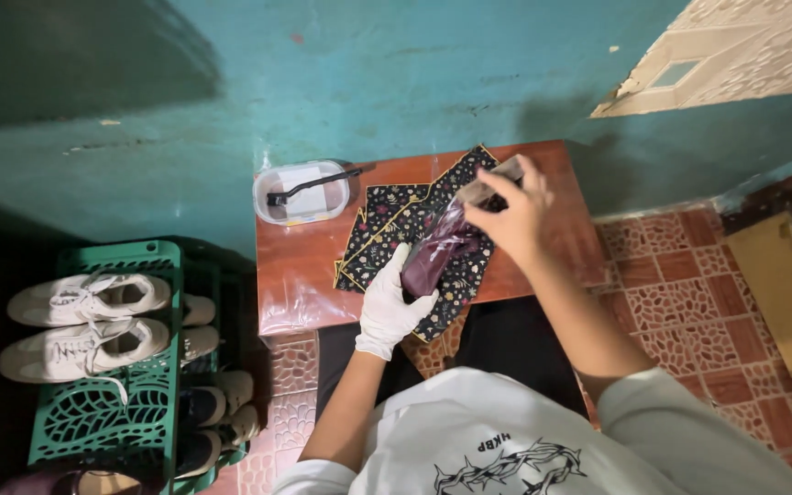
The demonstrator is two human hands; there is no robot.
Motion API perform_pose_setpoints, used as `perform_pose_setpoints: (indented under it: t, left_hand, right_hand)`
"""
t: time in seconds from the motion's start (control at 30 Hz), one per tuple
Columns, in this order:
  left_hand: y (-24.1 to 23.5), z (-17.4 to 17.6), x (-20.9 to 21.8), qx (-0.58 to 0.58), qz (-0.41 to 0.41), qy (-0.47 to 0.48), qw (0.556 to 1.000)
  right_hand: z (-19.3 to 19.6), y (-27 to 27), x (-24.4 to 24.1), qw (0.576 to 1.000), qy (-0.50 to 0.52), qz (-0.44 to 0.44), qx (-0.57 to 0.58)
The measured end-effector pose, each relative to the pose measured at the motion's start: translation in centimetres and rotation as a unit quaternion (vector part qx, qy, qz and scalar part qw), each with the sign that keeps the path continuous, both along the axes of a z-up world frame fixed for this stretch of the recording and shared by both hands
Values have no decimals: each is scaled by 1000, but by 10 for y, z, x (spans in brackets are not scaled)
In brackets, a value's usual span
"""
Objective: The person scrubs a purple shoe with a brush, repeatedly dipping it into a container of liquid. The shoe is held in the left hand while the right hand performs the scrubbing action on the upper and sole.
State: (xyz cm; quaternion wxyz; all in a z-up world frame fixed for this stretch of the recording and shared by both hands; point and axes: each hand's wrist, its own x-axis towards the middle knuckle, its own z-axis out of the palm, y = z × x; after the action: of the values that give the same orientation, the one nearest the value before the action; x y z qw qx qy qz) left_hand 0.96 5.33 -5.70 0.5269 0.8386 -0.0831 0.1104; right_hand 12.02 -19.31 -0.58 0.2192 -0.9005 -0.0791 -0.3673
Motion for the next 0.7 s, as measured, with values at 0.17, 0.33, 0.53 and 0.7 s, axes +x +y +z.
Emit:
perform_pose_setpoints:
  t: [0.17, 0.33, 0.53, 0.7]
  left_hand:
    - [4, 0, 0, -25, -11, 15, 999]
    - [4, 0, -2, -43, -19, 32, 998]
    - [2, 7, -5, -16, -12, 44, 999]
    - [0, 3, -6, -4, -3, 60, 998]
  right_hand:
    - [-18, 6, 0, 999, 29, 36, -7]
    - [11, 15, -7, 998, 42, -20, 33]
    - [49, 16, -14, 980, 173, -43, 89]
    - [53, 35, -42, 985, 160, 58, 15]
